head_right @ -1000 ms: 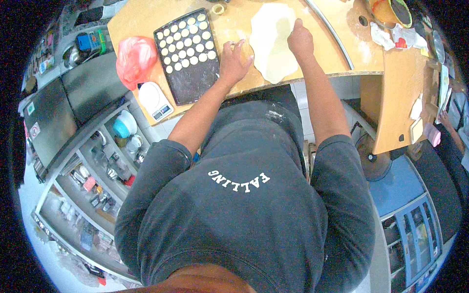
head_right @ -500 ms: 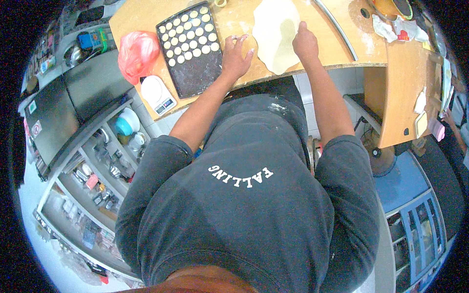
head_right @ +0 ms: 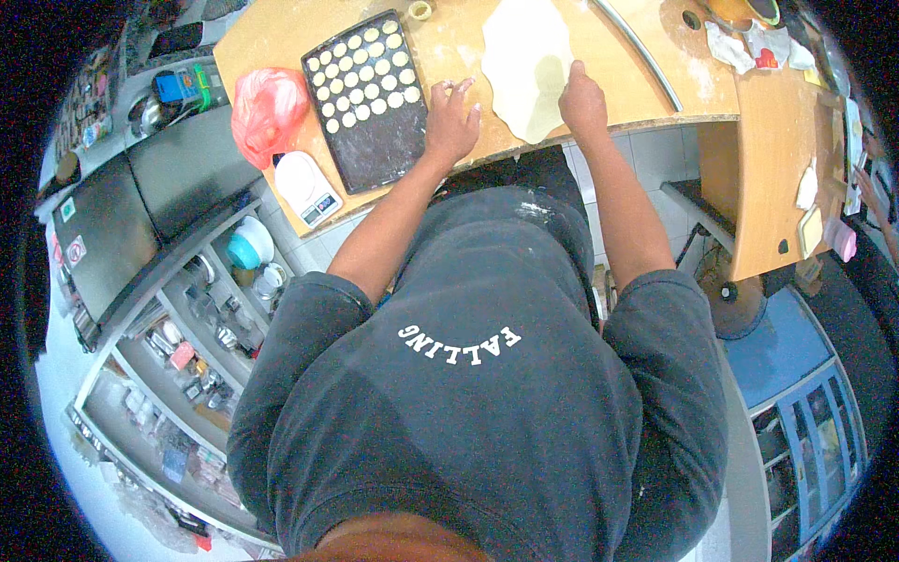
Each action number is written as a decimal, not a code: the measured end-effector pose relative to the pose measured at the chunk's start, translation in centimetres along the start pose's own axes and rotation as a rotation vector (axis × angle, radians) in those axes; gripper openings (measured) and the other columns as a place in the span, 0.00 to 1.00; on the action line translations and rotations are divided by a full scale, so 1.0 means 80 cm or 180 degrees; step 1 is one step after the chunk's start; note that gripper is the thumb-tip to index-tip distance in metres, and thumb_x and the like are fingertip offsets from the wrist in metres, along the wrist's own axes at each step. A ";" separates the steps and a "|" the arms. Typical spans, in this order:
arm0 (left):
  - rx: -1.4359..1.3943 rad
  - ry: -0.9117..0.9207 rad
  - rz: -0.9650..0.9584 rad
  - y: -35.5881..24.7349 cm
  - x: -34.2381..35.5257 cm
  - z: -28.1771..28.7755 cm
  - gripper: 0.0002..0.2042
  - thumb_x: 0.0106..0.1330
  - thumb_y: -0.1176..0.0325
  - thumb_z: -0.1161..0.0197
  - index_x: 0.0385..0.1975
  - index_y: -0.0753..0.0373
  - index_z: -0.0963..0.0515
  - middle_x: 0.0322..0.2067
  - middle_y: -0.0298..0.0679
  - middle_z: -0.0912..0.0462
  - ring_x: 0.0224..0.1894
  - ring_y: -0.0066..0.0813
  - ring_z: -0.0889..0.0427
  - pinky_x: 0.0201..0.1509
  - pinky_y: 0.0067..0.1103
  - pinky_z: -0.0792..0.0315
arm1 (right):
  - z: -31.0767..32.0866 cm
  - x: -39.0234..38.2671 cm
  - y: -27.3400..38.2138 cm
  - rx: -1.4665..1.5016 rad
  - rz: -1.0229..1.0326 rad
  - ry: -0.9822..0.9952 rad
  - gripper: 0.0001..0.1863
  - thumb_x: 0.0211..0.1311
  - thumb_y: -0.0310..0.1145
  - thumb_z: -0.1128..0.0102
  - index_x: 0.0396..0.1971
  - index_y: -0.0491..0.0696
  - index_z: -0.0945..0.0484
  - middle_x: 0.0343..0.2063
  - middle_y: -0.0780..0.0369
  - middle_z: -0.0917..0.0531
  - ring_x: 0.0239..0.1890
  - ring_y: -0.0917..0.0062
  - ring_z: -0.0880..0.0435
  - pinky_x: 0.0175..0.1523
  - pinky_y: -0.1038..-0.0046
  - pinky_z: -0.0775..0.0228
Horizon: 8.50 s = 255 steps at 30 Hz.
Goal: The person uses a rolling pin to flatten dough, then uses a round cutter to create circles of dough, which they place onto a baking sheet.
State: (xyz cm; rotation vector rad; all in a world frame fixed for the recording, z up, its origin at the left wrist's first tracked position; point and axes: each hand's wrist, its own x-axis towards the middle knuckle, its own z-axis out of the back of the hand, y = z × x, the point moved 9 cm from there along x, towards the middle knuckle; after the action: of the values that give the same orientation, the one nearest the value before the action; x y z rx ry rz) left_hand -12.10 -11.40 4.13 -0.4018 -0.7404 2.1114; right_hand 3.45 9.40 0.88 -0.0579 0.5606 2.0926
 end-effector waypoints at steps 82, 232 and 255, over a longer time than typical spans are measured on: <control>-0.0120 0.0450 -0.0752 -0.112 -0.002 -0.079 0.18 0.58 0.59 0.27 0.49 0.56 0.14 0.48 0.44 0.21 0.55 0.46 0.24 0.59 0.38 0.28 | 0.123 -0.161 -0.111 0.0370 -0.0781 -0.0466 0.13 0.71 0.31 0.46 0.51 0.46 0.33 0.33 0.39 0.17 0.39 0.37 0.18 0.45 0.39 0.30; 0.1702 0.1997 -0.3381 -0.201 0.129 -0.187 0.06 0.66 0.68 0.43 0.40 0.53 0.22 0.39 0.31 0.18 0.52 0.33 0.24 0.52 0.33 0.31 | 0.156 -0.124 -0.206 0.1279 -0.0611 -0.0566 0.15 0.71 0.36 0.42 0.52 0.46 0.28 0.40 0.42 0.16 0.46 0.39 0.19 0.48 0.46 0.28; 0.0991 0.1870 -0.1870 -0.216 0.202 -0.182 0.08 0.72 0.63 0.39 0.46 0.54 0.18 0.41 0.38 0.13 0.53 0.43 0.20 0.56 0.39 0.26 | 0.152 -0.119 -0.204 0.1013 -0.0730 -0.0253 0.18 0.69 0.33 0.44 0.57 0.50 0.29 0.44 0.41 0.17 0.49 0.40 0.19 0.53 0.44 0.28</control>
State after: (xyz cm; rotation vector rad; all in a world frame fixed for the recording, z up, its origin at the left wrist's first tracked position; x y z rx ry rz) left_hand -3.51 15.01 3.47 -0.5222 -0.1454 1.4116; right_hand 24.13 14.41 8.18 0.1374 0.7931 1.7559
